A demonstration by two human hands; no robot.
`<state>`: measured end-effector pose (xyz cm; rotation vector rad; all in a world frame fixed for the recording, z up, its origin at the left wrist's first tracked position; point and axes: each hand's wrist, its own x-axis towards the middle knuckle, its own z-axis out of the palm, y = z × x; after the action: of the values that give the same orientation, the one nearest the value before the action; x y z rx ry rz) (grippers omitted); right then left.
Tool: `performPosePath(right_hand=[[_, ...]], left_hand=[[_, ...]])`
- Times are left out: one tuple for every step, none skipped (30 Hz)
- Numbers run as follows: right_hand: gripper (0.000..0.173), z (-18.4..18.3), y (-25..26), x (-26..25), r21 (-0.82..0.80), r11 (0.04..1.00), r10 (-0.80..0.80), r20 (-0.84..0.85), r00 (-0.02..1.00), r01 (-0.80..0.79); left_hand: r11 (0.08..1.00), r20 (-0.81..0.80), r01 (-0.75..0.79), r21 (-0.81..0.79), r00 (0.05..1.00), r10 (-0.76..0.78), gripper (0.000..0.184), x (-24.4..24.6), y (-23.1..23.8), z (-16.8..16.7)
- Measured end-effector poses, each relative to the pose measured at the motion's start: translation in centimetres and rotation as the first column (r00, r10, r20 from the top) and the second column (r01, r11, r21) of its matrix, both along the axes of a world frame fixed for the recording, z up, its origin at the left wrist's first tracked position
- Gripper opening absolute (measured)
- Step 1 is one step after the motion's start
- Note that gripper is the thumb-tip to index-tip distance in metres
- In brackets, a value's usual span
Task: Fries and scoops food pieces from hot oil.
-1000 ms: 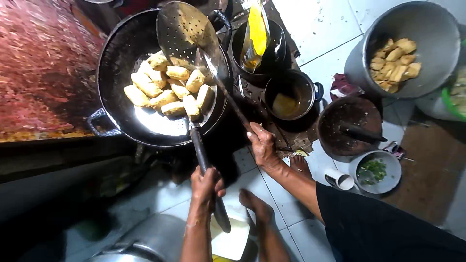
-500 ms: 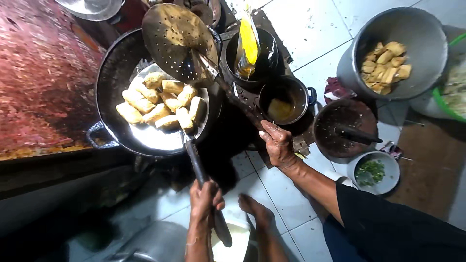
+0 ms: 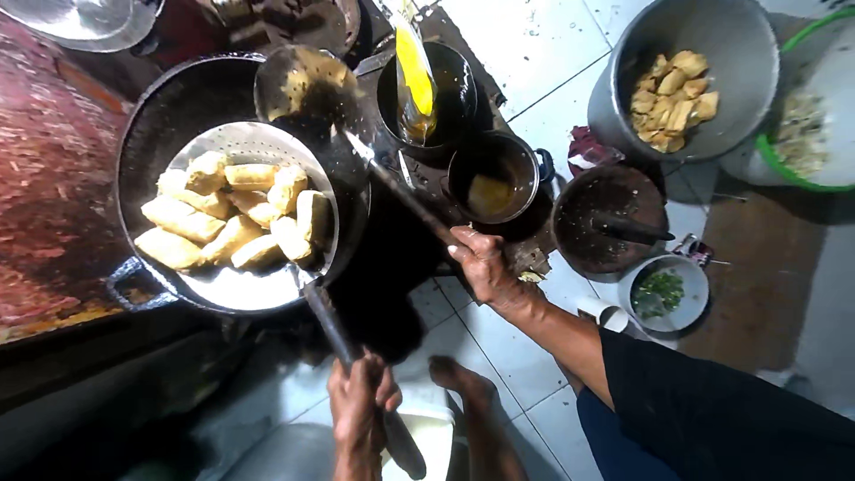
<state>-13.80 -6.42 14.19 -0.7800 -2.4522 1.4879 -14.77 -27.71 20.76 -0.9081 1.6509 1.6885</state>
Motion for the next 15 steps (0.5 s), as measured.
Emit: performPosePath(right_hand=[[0.019, 0.3, -0.1, 0.0, -0.053, 0.998, 0.022, 0.046, 0.999, -0.019], [0.018, 0.5, -0.1, -0.1, -0.113, 0.993, 0.051, 0.095, 0.994, -0.04], [0.018, 0.7, -0.1, -0.1, -0.17, 0.984, 0.085, 0.134, 0.987, -0.062], [0.017, 0.9, 0.0, -0.2, -0.221, 0.972, 0.117, 0.159, 0.98, -0.08], [0.016, 1.0, 0.1, -0.2, -0.269, 0.959, 0.145, 0.174, 0.974, -0.095], [0.015, 1.1, 0.3, -0.3, -0.317, 0.942, 0.172, 0.185, 0.968, -0.107], [0.014, 1.2, 0.5, -0.2, -0.361, 0.925, 0.195, 0.187, 0.963, -0.117], [0.013, 1.2, 0.8, -0.1, -0.397, 0.91, 0.205, 0.181, 0.962, -0.119], [0.013, 1.2, 1.0, 0.3, -0.417, 0.902, 0.2, 0.166, 0.966, -0.115], [0.014, 1.3, 1.4, 0.8, -0.429, 0.897, 0.183, 0.146, 0.972, -0.104], [0.015, 1.4, 1.8, 1.5, -0.439, 0.895, 0.155, 0.132, 0.979, -0.083], [0.017, 1.5, 2.5, 2.5, -0.447, 0.892, 0.127, 0.125, 0.984, -0.059], [0.018, 1.6, 3.4, 3.7, -0.454, 0.89, 0.099, 0.12, 0.988, -0.034], [0.021, 1.7, 4.3, 5.0, -0.461, 0.887, 0.065, 0.118, 0.991, -0.003], [0.023, 1.6, 5.3, 6.6, -0.456, 0.89, 0.032, 0.115, 0.993, 0.025]], left_hand=[[1.0, -0.011, 0.012, -0.006, 1.0, -0.012, 0.026, 0.2, 0.2, 0.2], [1.0, -0.023, 0.025, -0.01, 0.999, -0.025, 0.027, 0.3, 0.3, 0.4], [0.999, -0.035, 0.044, -0.009, 0.998, -0.045, 0.027, 0.5, 0.5, 0.5], [0.998, -0.037, 0.062, -0.006, 0.997, -0.062, 0.027, 0.7, 0.7, 0.7], [0.997, -0.038, 0.078, -0.006, 0.996, -0.078, 0.027, 0.9, 0.9, 0.9], [0.995, -0.039, 0.096, -0.007, 0.995, -0.096, 0.028, 1.1, 1.0, 1.1], [0.993, -0.044, 0.121, -0.012, 0.992, -0.121, 0.026, 1.4, 1.2, 1.3], [0.99, -0.047, 0.138, -0.022, 0.989, -0.139, 0.025, 1.8, 1.4, 1.5], [0.988, -0.043, 0.152, -0.038, 0.987, -0.153, 0.024, 2.2, 1.7, 1.7], [0.984, -0.038, 0.17, -0.047, 0.984, -0.172, 0.022, 2.7, 2.0, 2.0], [0.979, -0.04, 0.197, -0.055, 0.979, -0.199, 0.019, 3.3, 2.3, 2.2], [0.973, -0.047, 0.219, -0.07, 0.974, -0.222, 0.015, 4.1, 2.7, 2.3], [0.966, -0.054, 0.24, -0.094, 0.968, -0.246, 0.012, 5.0, 3.3, 2.5], [0.957, -0.055, 0.265, -0.118, 0.961, -0.272, 0.01, 6.0, 4.0, 2.7], [0.946, -0.057, 0.291, -0.142, 0.952, -0.301, 0.013, 7.0, 4.6, 2.9]])
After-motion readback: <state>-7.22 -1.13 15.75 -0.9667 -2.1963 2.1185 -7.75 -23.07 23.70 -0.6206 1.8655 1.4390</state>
